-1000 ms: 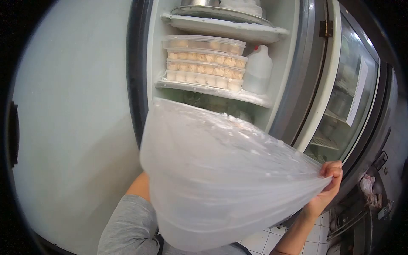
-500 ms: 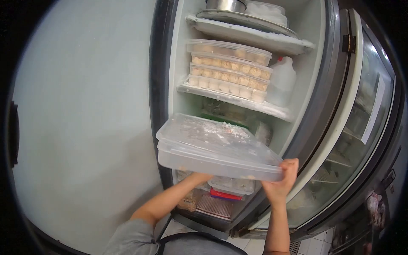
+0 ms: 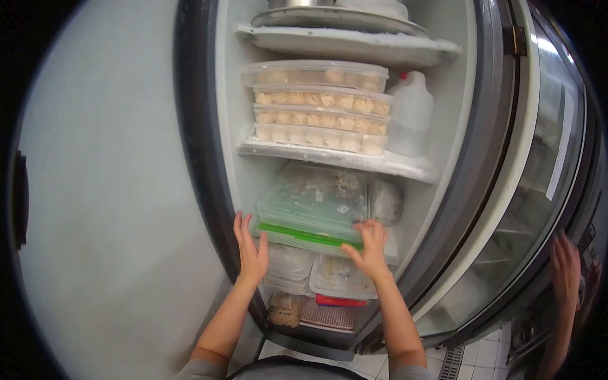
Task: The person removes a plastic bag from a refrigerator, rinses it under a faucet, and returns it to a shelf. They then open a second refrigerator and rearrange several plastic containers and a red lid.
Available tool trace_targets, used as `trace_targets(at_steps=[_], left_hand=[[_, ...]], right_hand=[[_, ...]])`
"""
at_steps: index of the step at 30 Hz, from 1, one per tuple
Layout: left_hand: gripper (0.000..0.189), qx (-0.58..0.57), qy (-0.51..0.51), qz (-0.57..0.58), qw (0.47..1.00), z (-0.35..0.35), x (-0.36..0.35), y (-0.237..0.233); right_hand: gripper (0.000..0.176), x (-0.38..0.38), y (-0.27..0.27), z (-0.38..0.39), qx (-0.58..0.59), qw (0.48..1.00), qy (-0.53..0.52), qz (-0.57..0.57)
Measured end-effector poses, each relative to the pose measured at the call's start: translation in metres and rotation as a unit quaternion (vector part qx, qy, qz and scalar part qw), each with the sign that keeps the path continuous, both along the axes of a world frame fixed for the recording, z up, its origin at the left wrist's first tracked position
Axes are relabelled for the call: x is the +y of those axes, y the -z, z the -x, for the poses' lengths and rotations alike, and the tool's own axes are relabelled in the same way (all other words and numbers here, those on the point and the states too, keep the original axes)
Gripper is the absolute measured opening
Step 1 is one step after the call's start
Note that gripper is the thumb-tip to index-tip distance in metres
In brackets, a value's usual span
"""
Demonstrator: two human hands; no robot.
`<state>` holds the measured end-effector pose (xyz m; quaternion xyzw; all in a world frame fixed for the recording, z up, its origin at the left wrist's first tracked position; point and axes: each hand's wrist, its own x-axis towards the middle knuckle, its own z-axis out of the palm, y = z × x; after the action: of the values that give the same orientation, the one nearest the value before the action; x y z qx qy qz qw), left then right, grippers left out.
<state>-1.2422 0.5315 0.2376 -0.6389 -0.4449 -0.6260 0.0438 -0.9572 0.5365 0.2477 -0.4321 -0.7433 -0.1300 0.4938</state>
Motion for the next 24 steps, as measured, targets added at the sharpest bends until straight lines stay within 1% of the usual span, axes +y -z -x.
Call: trace_targets(at_steps=[3, 4, 6, 7, 9, 10, 13, 15, 16, 17, 19, 22, 24], left_hand=[[0.053, 0.036, -0.018, 0.025, 0.999, 0.005, 0.051, -0.003], [0.053, 0.031, -0.032, 0.08, 0.996, 0.004, 0.063, -0.008], [0.053, 0.023, -0.058, 0.187, 0.98, -0.001, 0.082, -0.018], [0.052, 0.008, -0.049, 0.223, 0.974, -0.002, 0.09, -0.025], [0.05, -0.022, -0.035, 0.292, 0.956, -0.001, 0.101, -0.04], [0.046, -0.035, -0.037, 0.259, 0.964, -0.003, 0.101, -0.044], [0.045, 0.014, -0.026, 0.168, 0.985, -0.004, 0.1, -0.052], [0.043, -0.009, 0.008, 0.188, 0.982, -0.006, 0.094, -0.069], [0.043, -0.048, 0.048, 0.206, 0.976, -0.006, 0.091, -0.078], [0.042, -0.089, 0.085, 0.223, 0.967, -0.007, 0.088, -0.087], [0.043, -0.225, 0.202, 0.266, 0.915, -0.007, 0.087, -0.096], [0.049, -0.379, 0.285, 0.233, 0.849, 0.001, 0.088, -0.094], [0.049, -0.397, 0.305, 0.267, 0.824, 0.012, 0.089, -0.085]], right_hand=[[0.037, 0.032, 0.002, -0.021, 0.088, 0.992, -0.053, 0.067], [0.036, 0.039, -0.002, -0.026, 0.114, 0.987, -0.075, 0.088], [0.036, 0.044, -0.011, -0.026, 0.031, 0.994, 0.002, 0.102], [0.036, 0.043, -0.017, -0.024, -0.011, 0.993, 0.04, 0.11], [0.04, 0.041, -0.03, -0.015, 0.02, 0.987, 0.064, 0.149], [0.042, 0.041, -0.034, -0.013, 0.036, 0.982, 0.073, 0.168], [0.052, 0.059, -0.025, -0.017, 0.048, 0.982, 0.03, 0.178], [0.058, 0.059, -0.026, -0.018, 0.045, 0.981, 0.021, 0.185], [0.06, 0.056, -0.03, -0.017, 0.044, 0.981, 0.017, 0.189], [0.059, 0.054, -0.034, -0.017, 0.065, 0.979, -0.021, 0.191], [0.056, 0.049, -0.041, -0.018, 0.106, 0.97, -0.098, 0.194], [0.049, 0.037, -0.054, -0.014, 0.025, 0.986, -0.098, 0.131], [0.045, 0.048, -0.05, -0.021, 0.043, 0.978, -0.151, 0.14]])
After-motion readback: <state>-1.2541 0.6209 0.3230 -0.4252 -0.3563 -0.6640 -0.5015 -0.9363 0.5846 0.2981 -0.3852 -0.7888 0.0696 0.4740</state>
